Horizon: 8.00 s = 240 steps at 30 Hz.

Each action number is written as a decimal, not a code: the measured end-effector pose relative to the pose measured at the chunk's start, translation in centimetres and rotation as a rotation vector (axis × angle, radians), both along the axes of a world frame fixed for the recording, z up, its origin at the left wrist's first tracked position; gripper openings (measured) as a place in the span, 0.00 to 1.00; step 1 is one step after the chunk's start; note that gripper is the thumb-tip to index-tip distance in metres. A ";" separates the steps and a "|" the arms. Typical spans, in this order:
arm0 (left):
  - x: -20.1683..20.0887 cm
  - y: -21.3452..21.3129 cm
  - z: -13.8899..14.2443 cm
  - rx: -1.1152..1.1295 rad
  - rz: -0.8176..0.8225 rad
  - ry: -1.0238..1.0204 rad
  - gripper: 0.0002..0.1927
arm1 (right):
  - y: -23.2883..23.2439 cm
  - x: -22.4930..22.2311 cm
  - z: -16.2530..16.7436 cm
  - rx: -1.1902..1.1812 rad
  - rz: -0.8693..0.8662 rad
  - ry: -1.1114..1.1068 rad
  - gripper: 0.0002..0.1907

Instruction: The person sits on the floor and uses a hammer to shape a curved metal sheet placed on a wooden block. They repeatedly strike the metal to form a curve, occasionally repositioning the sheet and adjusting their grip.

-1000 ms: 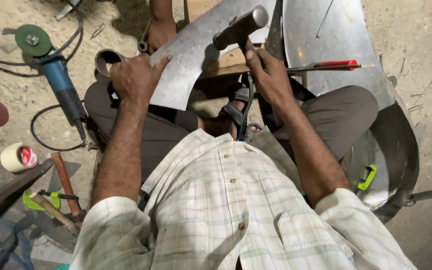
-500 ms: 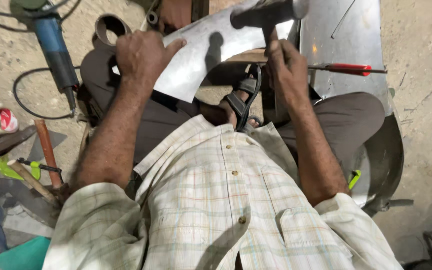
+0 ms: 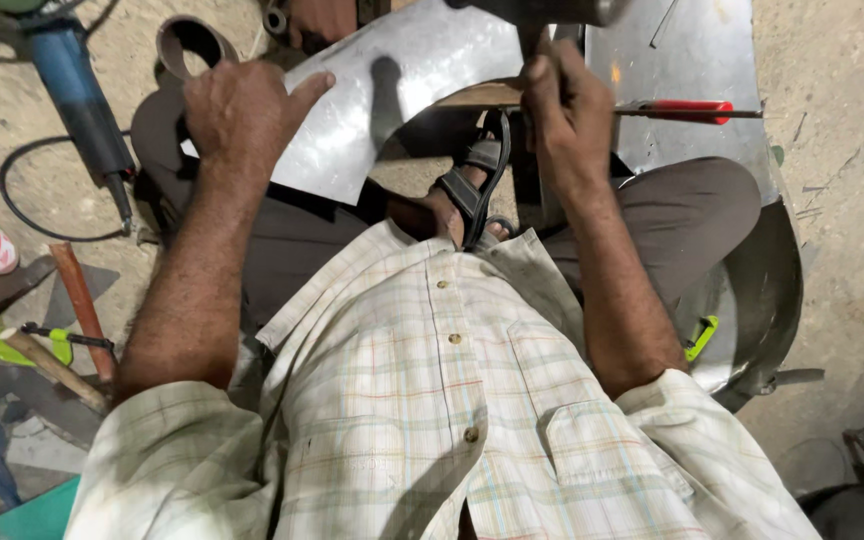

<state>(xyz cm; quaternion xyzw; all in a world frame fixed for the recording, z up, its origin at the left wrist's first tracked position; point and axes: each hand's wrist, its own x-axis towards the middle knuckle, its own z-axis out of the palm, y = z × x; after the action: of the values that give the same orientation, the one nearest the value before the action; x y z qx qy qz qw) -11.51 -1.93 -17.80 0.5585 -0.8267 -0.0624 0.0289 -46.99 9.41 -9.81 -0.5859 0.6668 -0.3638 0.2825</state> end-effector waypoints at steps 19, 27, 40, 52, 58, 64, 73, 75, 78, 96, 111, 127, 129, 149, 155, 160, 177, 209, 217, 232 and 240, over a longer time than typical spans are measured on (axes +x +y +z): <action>3.4 -0.6 0.5 -0.185 0.041 -0.090 0.41 | -0.4 1.2 -1.9 -0.070 -0.057 -0.052 0.23; 3.5 -1.3 1.0 -0.174 0.023 -0.194 0.43 | -0.1 -1.6 1.7 0.064 -0.050 -0.205 0.20; 4.4 -2.6 0.3 -0.330 -0.026 -0.221 0.44 | -1.2 -2.5 1.8 0.135 -0.096 -0.157 0.29; 3.7 -1.9 1.1 -0.322 -0.072 -0.202 0.43 | -1.1 1.3 0.0 0.339 -0.069 0.410 0.28; 3.0 -2.8 1.0 -0.248 -0.077 -0.144 0.40 | -0.2 0.3 -1.1 0.356 -0.086 0.345 0.29; -1.9 -5.4 0.3 -0.119 -0.024 0.197 0.33 | -1.0 0.9 -3.6 0.232 -0.130 -0.127 0.29; -1.7 -4.0 0.6 0.039 -0.087 0.004 0.39 | 0.0 -1.2 3.3 -0.231 -0.017 -0.498 0.23; -1.3 -3.7 1.0 0.033 -0.087 0.032 0.39 | -0.4 -0.6 1.7 -0.447 0.009 -0.479 0.24; -1.4 -3.5 1.6 0.093 -0.071 0.051 0.38 | -1.7 1.3 -1.3 -0.389 -0.028 -0.131 0.24; -2.8 -2.0 0.1 0.351 0.030 0.153 0.37 | -3.8 1.0 0.2 0.386 -0.098 0.012 0.29; -2.4 -0.9 1.6 0.461 0.059 0.096 0.37 | -4.1 -0.2 1.8 0.139 -0.073 -0.106 0.29; 0.4 0.6 3.4 0.492 0.043 0.070 0.39 | -4.6 -1.9 0.5 -0.191 0.027 -0.122 0.36; 0.7 0.7 3.6 0.500 0.045 0.065 0.39 | -4.5 -1.1 -0.1 -0.307 0.016 -0.153 0.34; 1.9 1.2 8.5 0.540 0.043 -0.096 0.42 | -5.9 -4.3 0.4 0.185 0.004 0.159 0.29; 3.1 2.2 9.7 0.683 0.156 -0.115 0.40 | -3.7 -3.6 -2.3 -0.316 -0.023 0.049 0.31; 2.4 1.7 11.3 0.565 0.092 -0.145 0.40 | -4.6 -3.5 -1.9 0.349 -0.025 0.280 0.27; 2.1 2.4 11.9 0.620 0.168 -0.215 0.37 | -3.3 -3.3 0.3 0.011 -0.033 0.015 0.30; -0.3 1.8 7.0 0.553 0.274 -0.015 0.33 | -2.2 0.6 2.5 -0.429 0.054 0.039 0.31; -1.2 1.0 6.0 0.431 0.150 0.085 0.34 | -3.3 0.1 4.2 0.127 -0.077 0.170 0.27; -2.2 1.0 3.7 0.434 0.181 0.140 0.32 | -1.8 -0.2 3.0 0.029 -0.050 0.072 0.31; -3.1 0.4 5.9 0.576 0.240 0.033 0.32 | -3.6 1.3 2.1 0.291 -0.015 0.315 0.29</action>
<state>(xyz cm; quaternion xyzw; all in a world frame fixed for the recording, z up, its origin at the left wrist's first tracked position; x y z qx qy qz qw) -14.57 -1.49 -11.85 0.6363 -0.7024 -0.2994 -0.1099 -45.68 5.86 -7.72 -0.5836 0.7525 -0.1698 0.2538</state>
